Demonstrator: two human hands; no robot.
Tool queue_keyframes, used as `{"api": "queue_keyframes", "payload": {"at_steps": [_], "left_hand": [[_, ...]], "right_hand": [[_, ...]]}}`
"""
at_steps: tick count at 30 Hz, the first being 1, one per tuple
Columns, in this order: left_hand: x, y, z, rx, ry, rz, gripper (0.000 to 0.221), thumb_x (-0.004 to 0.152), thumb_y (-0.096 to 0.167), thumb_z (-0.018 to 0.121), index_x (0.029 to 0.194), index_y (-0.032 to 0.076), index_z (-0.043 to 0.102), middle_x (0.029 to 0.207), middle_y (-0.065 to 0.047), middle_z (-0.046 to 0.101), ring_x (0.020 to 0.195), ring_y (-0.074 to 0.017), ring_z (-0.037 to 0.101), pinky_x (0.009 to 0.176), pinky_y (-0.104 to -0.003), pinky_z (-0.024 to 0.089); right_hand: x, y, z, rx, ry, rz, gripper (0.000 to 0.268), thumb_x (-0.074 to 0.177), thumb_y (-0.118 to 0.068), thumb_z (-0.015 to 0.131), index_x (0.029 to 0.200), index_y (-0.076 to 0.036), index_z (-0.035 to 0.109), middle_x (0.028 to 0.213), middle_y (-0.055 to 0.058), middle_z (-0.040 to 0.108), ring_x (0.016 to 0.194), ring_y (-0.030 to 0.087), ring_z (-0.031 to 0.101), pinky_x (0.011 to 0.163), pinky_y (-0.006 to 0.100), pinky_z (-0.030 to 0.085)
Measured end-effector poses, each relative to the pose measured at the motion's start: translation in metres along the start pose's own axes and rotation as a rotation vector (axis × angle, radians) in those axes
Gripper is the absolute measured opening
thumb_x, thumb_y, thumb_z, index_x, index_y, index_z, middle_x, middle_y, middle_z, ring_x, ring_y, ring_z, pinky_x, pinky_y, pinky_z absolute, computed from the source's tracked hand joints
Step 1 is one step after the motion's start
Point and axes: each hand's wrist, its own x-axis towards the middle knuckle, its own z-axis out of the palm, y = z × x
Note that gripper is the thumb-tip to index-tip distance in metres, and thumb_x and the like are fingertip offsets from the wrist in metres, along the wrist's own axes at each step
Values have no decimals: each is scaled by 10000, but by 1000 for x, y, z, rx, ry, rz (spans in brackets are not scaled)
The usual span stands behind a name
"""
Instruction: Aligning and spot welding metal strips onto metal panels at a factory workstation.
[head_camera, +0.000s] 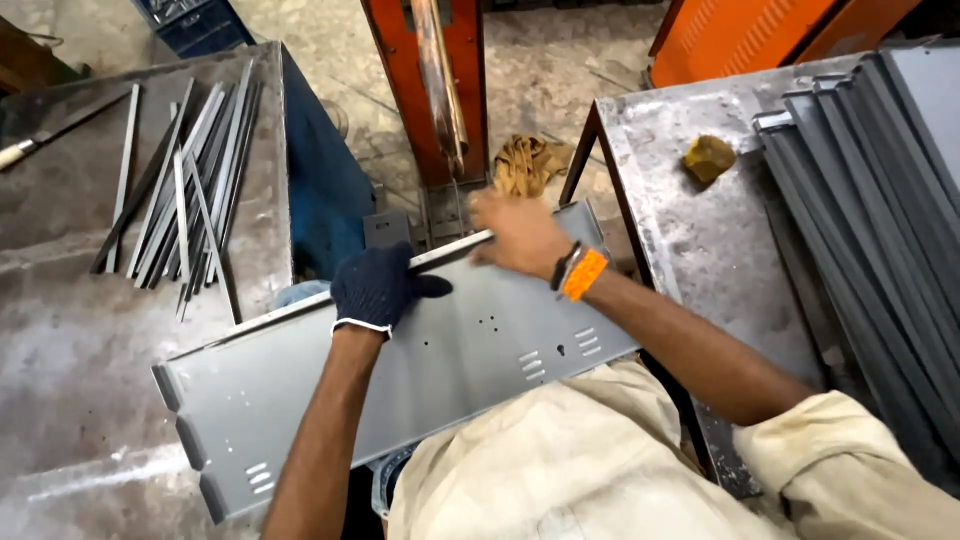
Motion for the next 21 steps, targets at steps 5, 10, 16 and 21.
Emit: {"api": "queue_keyframes", "payload": {"at_steps": [5, 10, 16, 21], "left_hand": [[6, -10, 2, -26, -37, -1, 602, 611, 662, 852, 895, 136, 787, 817, -168, 738, 789, -393, 712, 707, -518, 549], [0, -37, 10, -88, -59, -2, 514, 679, 605, 842, 904, 145, 803, 825, -151, 743, 799, -379, 714, 728, -505, 549], [-65, -114, 15, -225, 194, -107, 358, 873, 478, 721, 974, 137, 761, 854, -148, 739, 823, -383, 710, 710, -501, 541], [-166, -204, 22, -11, 415, -583, 332, 1078, 405, 565, 1050, 142, 765, 974, -188, 731, 931, -438, 678, 804, -548, 515]], "right_hand": [[13, 8, 7, -43, -112, -72, 387, 883, -455, 755, 1013, -96, 695, 860, 161, 710, 817, 387, 690, 673, 531, 499], [-25, 84, -30, -37, -42, -125, 405, 862, -486, 695, 1033, -124, 756, 758, 136, 712, 707, 351, 694, 645, 512, 503], [-104, 135, -29, -95, 1, 38, 420, 825, -528, 744, 884, -114, 778, 707, 150, 695, 694, 371, 681, 590, 480, 502], [-96, 72, 21, 258, -136, 245, 369, 907, -411, 744, 824, -51, 749, 584, 136, 584, 540, 263, 526, 546, 414, 398]]}}
